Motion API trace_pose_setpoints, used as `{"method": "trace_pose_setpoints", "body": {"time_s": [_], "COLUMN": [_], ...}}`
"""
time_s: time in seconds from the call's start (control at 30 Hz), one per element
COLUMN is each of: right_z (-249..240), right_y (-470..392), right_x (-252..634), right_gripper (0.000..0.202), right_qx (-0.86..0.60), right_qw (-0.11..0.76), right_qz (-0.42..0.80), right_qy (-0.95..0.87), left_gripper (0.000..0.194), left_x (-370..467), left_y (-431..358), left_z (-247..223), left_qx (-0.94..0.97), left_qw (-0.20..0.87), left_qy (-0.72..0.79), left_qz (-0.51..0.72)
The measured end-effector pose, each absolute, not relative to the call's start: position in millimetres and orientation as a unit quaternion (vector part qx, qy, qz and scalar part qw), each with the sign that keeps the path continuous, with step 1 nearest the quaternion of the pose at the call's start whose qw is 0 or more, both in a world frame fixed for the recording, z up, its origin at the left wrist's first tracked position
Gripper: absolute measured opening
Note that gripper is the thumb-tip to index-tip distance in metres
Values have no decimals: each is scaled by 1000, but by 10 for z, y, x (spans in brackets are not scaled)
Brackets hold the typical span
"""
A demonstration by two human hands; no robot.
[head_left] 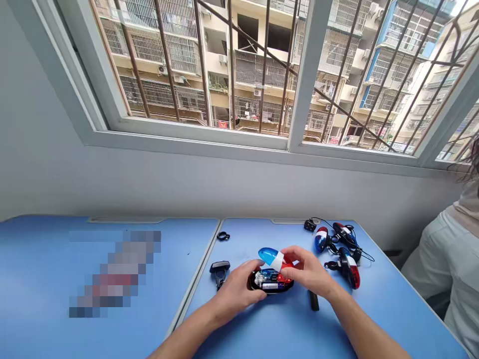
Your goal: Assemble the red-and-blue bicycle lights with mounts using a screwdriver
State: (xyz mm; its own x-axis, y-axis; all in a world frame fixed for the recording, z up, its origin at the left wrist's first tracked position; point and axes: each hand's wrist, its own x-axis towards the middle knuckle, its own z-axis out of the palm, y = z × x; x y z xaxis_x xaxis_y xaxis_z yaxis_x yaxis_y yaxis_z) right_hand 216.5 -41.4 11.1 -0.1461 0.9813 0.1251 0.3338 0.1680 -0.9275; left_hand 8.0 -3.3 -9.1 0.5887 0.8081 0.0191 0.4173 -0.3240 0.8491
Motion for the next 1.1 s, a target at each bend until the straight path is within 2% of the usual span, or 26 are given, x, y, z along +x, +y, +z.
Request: {"method": "trace_pose_setpoints", "body": {"time_s": [0.1, 0.27, 0.37, 0.53, 1.1], "right_z": [116, 56, 33, 70, 38], "right_y": [-458, -498, -515, -557, -537], "right_x": [2147, 2149, 2145, 2097, 2115], "right_gripper": [34, 42, 45, 46, 56], "right_qx": [-523, -531, -514, -464, -403], "right_qw": [366, 307, 284, 264, 284], "right_qz": [356, 279, 253, 209, 169], "right_qy": [-682, -739, -769, -820, -854], "left_gripper": [38, 44, 45, 49, 53], "left_x": [93, 55, 2, -45, -42], "left_y": [20, 75, 69, 76, 55], "left_z": [-130, -182, -194, -242, -207], "left_qx": [747, 640, 608, 595, 590], "left_qw": [491, 645, 691, 699, 704], "left_qy": [374, 311, 280, 288, 266], "left_qz": [248, 279, 274, 273, 291]}}
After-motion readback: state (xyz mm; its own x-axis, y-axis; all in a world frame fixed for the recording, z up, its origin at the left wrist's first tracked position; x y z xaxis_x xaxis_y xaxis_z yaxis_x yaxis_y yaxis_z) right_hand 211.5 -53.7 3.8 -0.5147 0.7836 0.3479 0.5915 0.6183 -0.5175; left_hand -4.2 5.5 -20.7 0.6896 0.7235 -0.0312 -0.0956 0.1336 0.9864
